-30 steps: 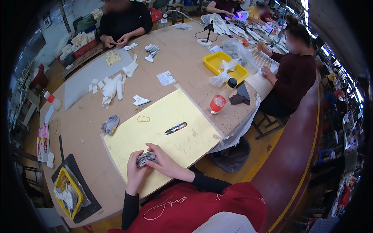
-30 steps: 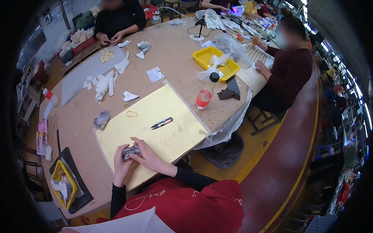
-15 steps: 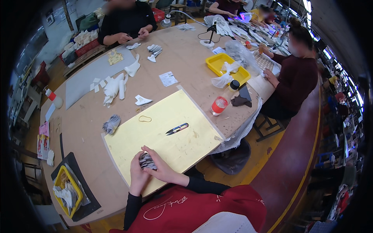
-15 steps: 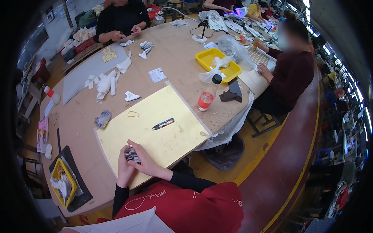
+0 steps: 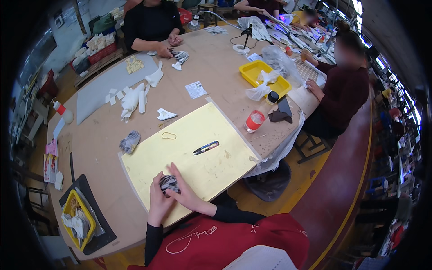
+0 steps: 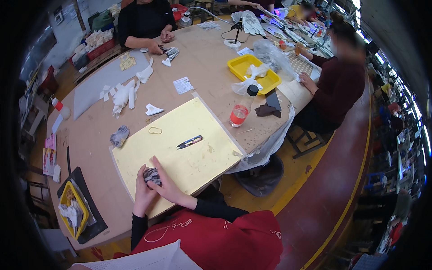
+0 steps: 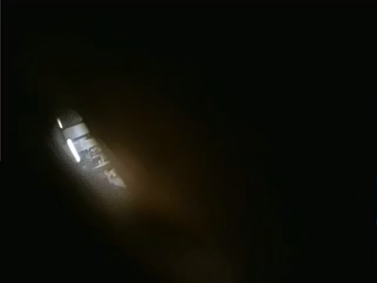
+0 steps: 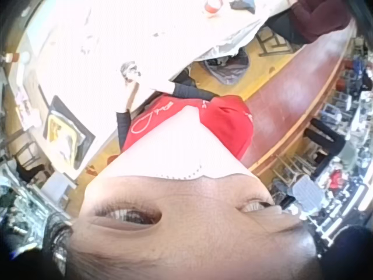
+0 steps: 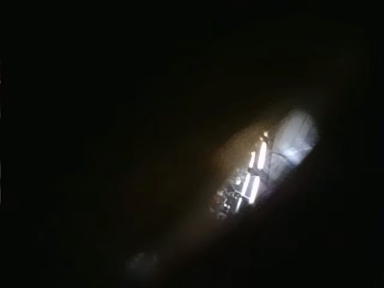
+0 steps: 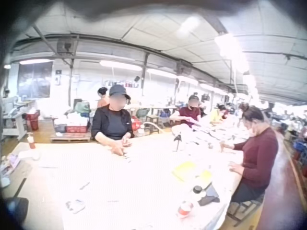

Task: The person repeatedly picks up small white fabric pieces from a table, folds them by hand, and stacks them into a growing pile. The person occasionally reorganizes the stack and places some folded pieces into a yellow tray. Other workers are visible in the background performing similar tasks.

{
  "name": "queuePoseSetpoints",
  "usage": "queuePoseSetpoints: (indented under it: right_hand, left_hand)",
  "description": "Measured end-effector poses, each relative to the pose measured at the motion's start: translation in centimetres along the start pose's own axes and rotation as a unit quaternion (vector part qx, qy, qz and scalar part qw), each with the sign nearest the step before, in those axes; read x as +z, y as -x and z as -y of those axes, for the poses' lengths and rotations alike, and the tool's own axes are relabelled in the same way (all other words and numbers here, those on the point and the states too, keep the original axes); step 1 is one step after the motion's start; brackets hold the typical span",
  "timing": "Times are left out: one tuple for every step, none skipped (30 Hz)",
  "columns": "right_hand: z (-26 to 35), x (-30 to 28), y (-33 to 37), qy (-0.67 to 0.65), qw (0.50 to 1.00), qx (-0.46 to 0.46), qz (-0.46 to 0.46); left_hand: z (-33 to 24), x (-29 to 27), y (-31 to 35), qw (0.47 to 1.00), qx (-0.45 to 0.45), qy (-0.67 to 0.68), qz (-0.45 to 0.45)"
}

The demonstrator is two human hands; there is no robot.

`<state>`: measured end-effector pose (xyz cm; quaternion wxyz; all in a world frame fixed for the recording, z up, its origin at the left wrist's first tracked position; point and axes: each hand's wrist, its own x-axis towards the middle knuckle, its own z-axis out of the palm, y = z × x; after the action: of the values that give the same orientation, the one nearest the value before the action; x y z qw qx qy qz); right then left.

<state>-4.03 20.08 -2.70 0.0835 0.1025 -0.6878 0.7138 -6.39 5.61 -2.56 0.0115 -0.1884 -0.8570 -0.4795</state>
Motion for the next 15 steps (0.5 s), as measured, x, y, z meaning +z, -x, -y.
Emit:
queuePoseSetpoints:
  right_hand:
    - [-0.2, 0.0, 0.0, -0.023, 0.999, 0.005, 0.037]
    - [-0.4, 0.0, 0.1, -0.047, 0.996, 0.012, 0.074]
    - [-0.5, 0.0, 0.2, -0.013, 0.999, 0.014, 0.036]
    - [-0.5, -0.2, 0.3, 0.021, 1.0, 0.017, -0.002]
    - [-0.5, -0.4, 0.2, 0.055, 0.998, 0.018, -0.039]
    - [-0.6, -0.4, 0.2, 0.043, 0.999, 0.023, -0.016]
    - [-0.7, -0.4, 0.1, 0.032, 0.999, 0.028, 0.008]
    - [-0.6, -0.3, 0.2, 0.02, 0.999, 0.035, 0.031]
    - [0.1, 0.1, 0.5, -0.028, 0.997, 0.042, 0.053]
    - [-0.1, 0.1, 0.4, -0.031, 0.997, 0.044, 0.051]
    - [-0.4, 0.1, 0.1, -0.035, 0.997, 0.046, 0.05]
    - [-0.5, 0.1, 0.0, -0.039, 0.997, 0.048, 0.049]
    - [-0.4, 0.3, 0.1, -0.067, 0.996, 0.059, 0.013]
    - [-0.1, 0.2, 0.0, -0.049, 0.998, 0.046, -0.01]
    - [0.1, 0.0, 0.0, -0.03, 0.998, 0.034, -0.033]
  left_hand:
    - [0.3, 0.5, 0.3, 1.0, -0.006, 0.003, -0.015]
    - [0.1, 0.7, 0.5, 0.999, -0.013, 0.005, -0.029]
    - [-0.2, 0.6, 0.7, 1.0, -0.007, -0.01, -0.023]
    - [-0.6, 0.4, 0.7, 1.0, -0.001, -0.026, -0.017]
    - [-1.2, 0.2, 0.6, 0.999, 0.006, -0.042, -0.012]
    - [-1.6, 0.3, 0.5, 0.998, 0.027, -0.049, -0.019]
    - [-2.1, 0.6, 0.5, 0.997, 0.049, -0.057, -0.025]
    - [-2.5, 0.8, 0.6, 0.995, 0.069, -0.064, -0.031]
    - [-2.8, 0.8, 0.5, 0.994, 0.079, -0.054, -0.05]
    - [-2.3, 0.6, 0.3, 0.996, 0.065, -0.049, -0.047]
    - [-1.5, 0.3, 0.3, 0.997, 0.049, -0.044, -0.044]
    - [-1.1, 0.1, 0.4, 0.998, 0.034, -0.039, -0.042]
    - [-1.1, -0.2, 1.0, 0.992, 0.021, -0.104, -0.065]
    - [-1.3, -0.2, 1.2, 0.994, -0.018, -0.071, -0.084]
    - [-1.5, -0.2, 1.3, 0.992, -0.056, -0.037, -0.103]
